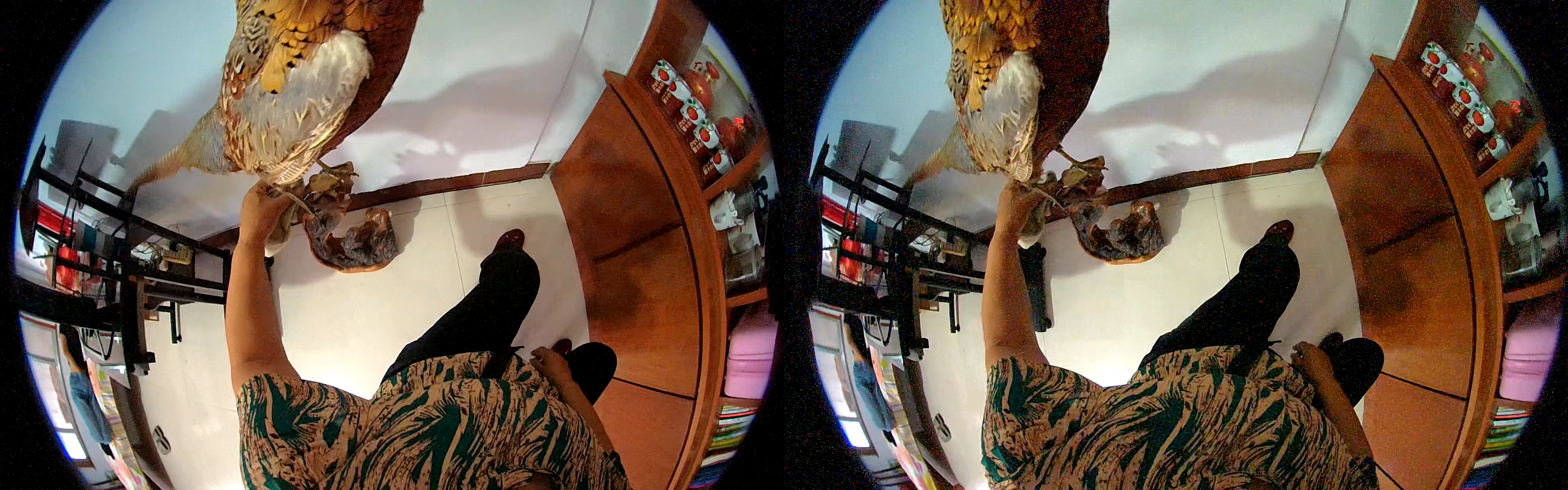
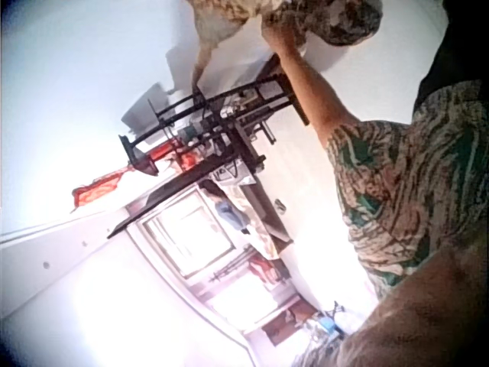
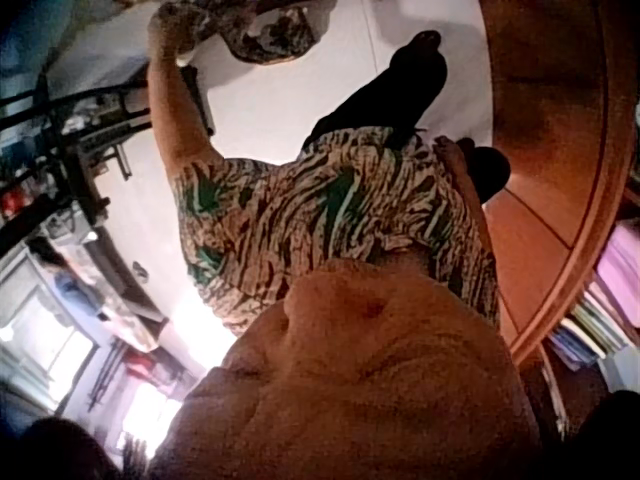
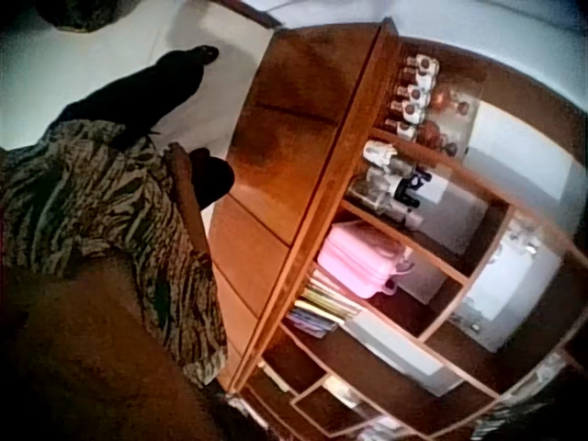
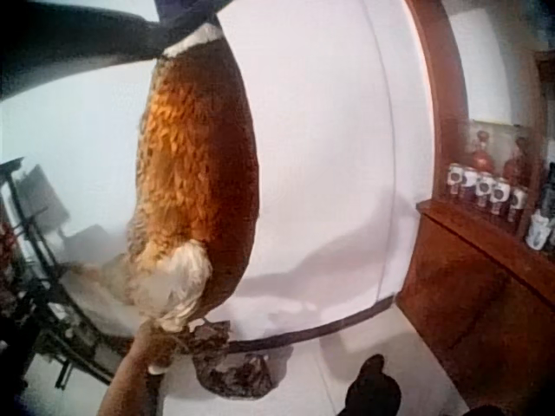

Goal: The person wipes a wooden shelf unit and a taxidermy display stand with a cloth.

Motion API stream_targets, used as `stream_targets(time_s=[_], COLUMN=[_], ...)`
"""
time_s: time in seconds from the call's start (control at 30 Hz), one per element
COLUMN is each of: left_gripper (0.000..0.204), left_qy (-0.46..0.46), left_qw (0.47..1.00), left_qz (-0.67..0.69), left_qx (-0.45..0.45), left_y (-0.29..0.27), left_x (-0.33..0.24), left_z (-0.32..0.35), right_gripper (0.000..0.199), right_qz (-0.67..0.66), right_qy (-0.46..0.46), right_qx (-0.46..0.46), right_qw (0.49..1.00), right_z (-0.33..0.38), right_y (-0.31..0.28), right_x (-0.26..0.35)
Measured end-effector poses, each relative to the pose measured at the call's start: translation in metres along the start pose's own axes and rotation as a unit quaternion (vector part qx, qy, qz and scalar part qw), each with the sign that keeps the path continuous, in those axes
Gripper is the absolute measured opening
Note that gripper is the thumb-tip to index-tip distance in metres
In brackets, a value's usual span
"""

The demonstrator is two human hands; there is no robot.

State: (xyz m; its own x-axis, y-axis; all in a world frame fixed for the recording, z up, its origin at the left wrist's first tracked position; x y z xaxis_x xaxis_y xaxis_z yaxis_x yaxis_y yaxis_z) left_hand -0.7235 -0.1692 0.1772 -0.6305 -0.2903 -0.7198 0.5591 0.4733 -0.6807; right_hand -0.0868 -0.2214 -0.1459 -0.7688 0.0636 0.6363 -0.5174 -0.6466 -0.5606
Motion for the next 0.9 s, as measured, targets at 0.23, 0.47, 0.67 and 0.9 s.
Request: stream_targets(time_s=[0.23,0.47,0.67,0.9], left_gripper=[0.033,0.027,0.026,0.037], left_qy=[-0.053,-0.094,-0.061,-0.081], left_qw=[0.997,0.995,0.998,0.995], left_qz=[-0.061,0.041,-0.002,0.006], left_qx=[-0.003,0.011,-0.03,-0.066], left_y=[0.002,0.007,0.009,0.009], left_x=[0.035,0.036,0.018,0.058], left_z=[-0.016,-0.001,0.002,-0.006], right_gripper=[0.034,0.036,0.032,0.031], right_qz=[-0.045,0.005,0.022,-0.094], right_qy=[-0.012,0.058,-0.043,-0.115], right_qx=[-0.033,0.014,-0.056,-0.047], right_qw=[0.998,0.998,0.997,0.988], right_z=[-0.003,-0.014,-0.056,-0.078], right_y=[-0.01,-0.028,-0.097,-0.097], right_x=[-0.005,-0.009,0.046,0.166])
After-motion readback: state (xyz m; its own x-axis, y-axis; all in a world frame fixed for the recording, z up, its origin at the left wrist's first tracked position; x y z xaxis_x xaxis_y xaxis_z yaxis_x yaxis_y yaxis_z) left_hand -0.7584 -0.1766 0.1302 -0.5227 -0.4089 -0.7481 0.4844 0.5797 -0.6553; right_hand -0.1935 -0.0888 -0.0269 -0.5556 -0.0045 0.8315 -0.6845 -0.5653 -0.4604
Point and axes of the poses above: each hand's wrist, its own z-axis away from the middle knuckle, its own y-axis out of the palm, x = y × z, the point moved 10 cm from there along -z, towards the middle knuckle, and after that the axes turned 13 degrees about -z, right-handed, at the moved point
